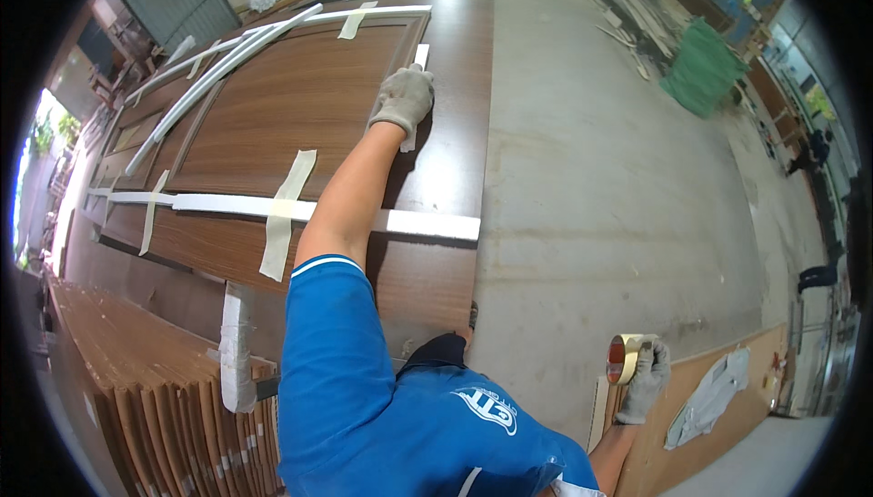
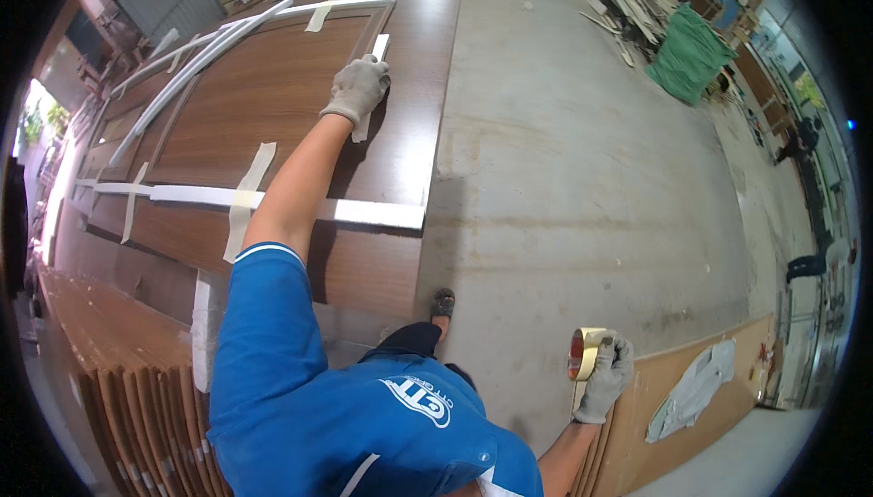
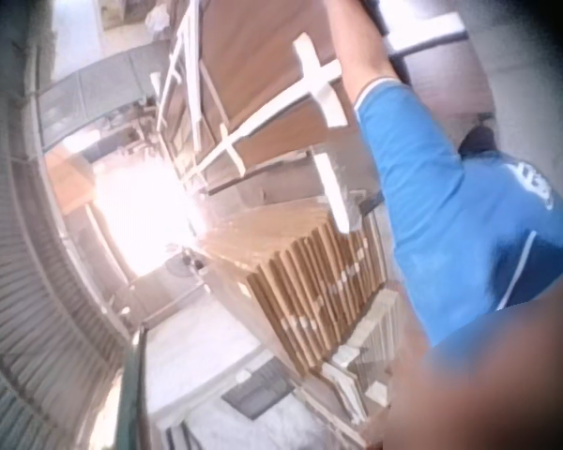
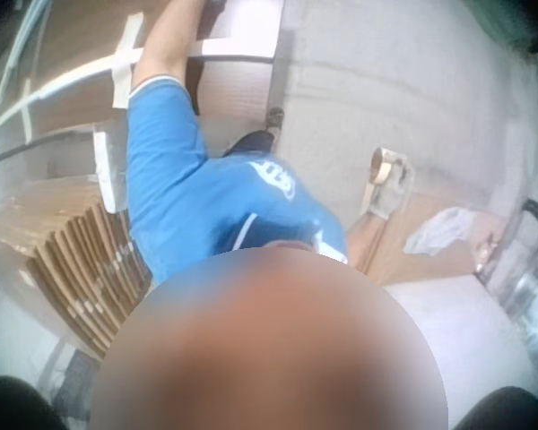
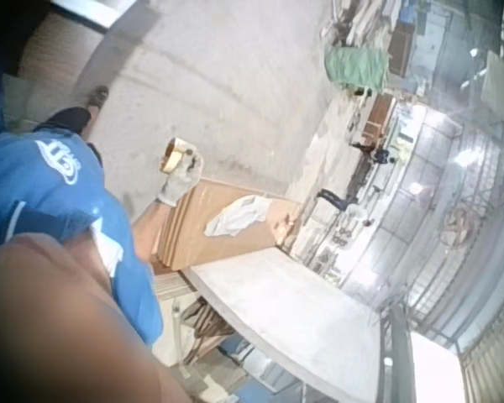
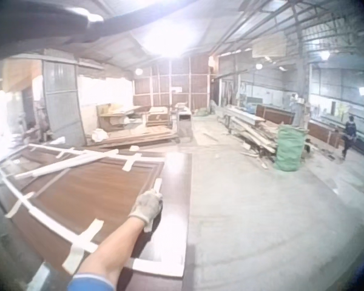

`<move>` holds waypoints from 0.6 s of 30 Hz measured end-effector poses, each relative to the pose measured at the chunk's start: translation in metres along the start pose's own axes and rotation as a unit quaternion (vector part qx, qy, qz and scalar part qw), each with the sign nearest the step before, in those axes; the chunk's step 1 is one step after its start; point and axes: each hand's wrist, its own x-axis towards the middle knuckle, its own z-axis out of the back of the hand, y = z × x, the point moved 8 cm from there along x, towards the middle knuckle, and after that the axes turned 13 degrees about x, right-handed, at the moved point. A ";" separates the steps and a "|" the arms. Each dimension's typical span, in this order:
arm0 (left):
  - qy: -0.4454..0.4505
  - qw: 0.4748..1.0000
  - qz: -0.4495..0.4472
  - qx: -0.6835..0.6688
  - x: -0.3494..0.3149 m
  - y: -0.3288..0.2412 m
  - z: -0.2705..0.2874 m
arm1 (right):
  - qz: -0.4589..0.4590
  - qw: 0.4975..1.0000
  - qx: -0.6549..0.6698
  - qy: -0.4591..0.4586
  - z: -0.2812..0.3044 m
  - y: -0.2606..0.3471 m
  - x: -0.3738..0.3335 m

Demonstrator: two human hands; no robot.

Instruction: The person retrieves a bundle of white plastic strips and uses masking tape to affix them to a wooden door. They repeatedly tear tape and press the strips onto the door surface, securing them in place.

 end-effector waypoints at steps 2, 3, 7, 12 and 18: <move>-0.031 0.997 -0.016 0.068 0.011 0.000 0.001 | -0.021 1.000 0.012 0.011 -0.021 -0.009 0.032; -0.026 0.996 -0.031 0.083 0.015 -0.001 -0.001 | -0.028 0.999 0.020 0.018 -0.031 -0.013 0.047; -0.016 0.987 -0.068 0.148 0.023 0.003 -0.004 | -0.055 0.994 0.029 0.094 -0.082 -0.032 0.103; -0.059 0.995 -0.033 0.080 0.013 0.001 0.032 | -0.061 0.981 0.022 0.183 -0.143 -0.027 0.168; 0.142 0.891 -0.045 -0.428 -0.009 -0.112 0.069 | -0.011 0.930 0.019 0.368 -0.222 0.012 0.240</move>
